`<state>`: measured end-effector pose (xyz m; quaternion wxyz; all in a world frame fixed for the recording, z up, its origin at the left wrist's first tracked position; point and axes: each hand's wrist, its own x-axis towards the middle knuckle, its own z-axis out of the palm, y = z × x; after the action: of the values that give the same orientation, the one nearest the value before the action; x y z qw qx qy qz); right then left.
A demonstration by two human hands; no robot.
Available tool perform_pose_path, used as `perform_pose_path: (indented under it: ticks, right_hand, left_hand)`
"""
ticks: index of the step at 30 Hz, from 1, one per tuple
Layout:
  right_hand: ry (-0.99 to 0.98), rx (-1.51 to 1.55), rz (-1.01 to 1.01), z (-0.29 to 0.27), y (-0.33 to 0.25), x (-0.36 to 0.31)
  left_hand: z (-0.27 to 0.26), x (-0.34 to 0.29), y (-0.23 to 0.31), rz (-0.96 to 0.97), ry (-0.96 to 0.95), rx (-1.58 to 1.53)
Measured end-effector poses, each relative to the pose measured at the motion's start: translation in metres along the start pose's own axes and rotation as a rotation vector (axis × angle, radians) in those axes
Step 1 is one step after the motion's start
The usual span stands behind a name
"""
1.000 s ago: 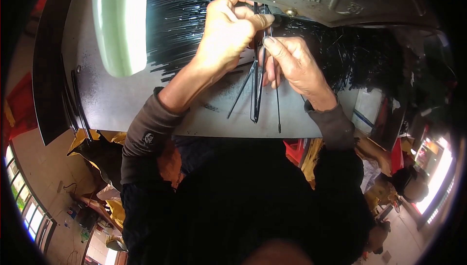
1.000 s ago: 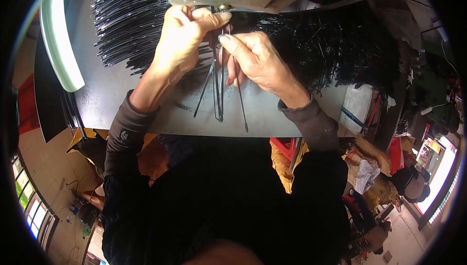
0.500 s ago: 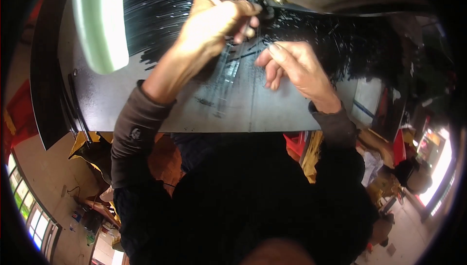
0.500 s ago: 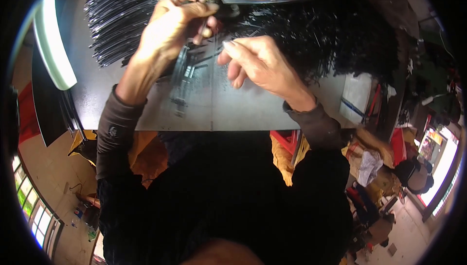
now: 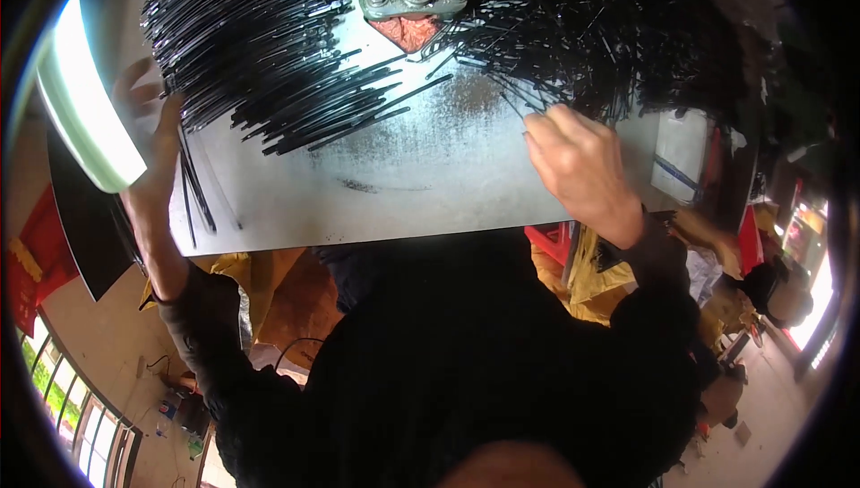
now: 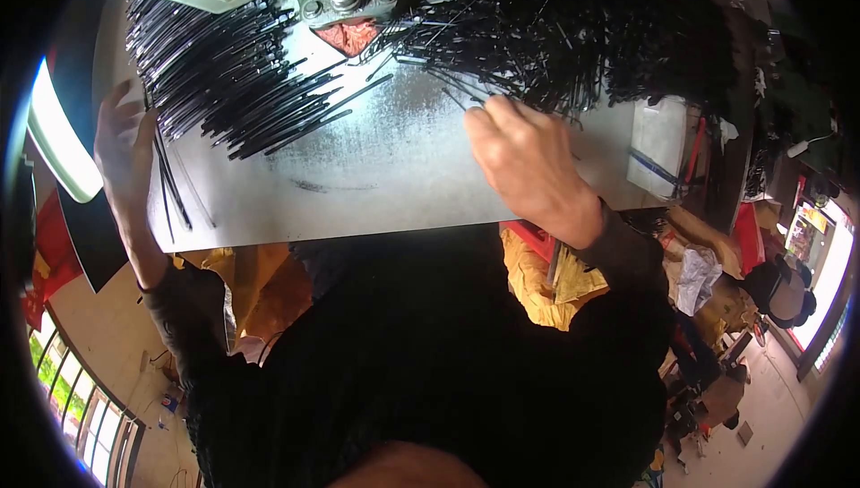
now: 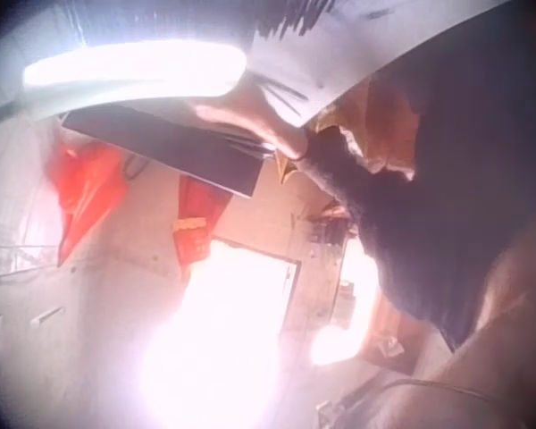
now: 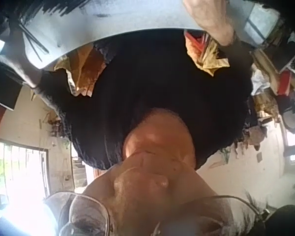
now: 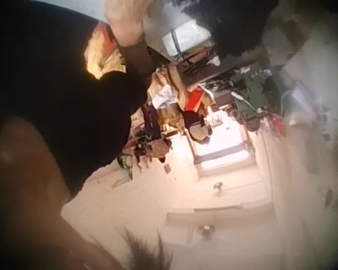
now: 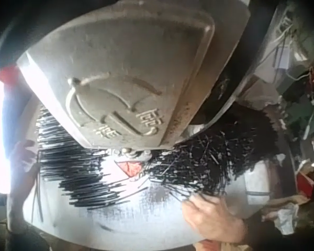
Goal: The person inserts thin black rods into a mechanical assembly using an industrial machine.
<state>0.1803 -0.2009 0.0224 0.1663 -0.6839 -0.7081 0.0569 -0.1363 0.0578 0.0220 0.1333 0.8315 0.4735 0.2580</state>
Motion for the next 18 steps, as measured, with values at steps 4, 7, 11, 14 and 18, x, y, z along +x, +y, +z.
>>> perform_pose_path:
  ticks: [4, 7, 11, 14, 18]
  right_hand:
    - [-0.127, -0.220, -0.146, 0.011, -0.001, 0.018]
    - [-0.144, -0.202, -0.172, 0.018, 0.005, 0.034]
    - [-0.099, -0.054, -0.162, 0.023, 0.012, 0.037]
    - [-0.012, -0.006, -0.075, 0.025, 0.010, 0.030]
    - [0.144, 0.046, -0.137, 0.025, 0.001, 0.025]
  left_hand:
    - [-0.008, -0.037, 0.029, 0.118, -0.065, 0.248]
    - [0.028, -0.058, 0.088, 0.279, -0.283, -0.126]
    - [0.085, -0.054, 0.130, 0.439, -0.187, -0.072]
    - [0.105, -0.051, 0.140, 0.541, -0.136, 0.023]
    - [0.106, -0.050, 0.137, 0.500, -0.121, -0.049]
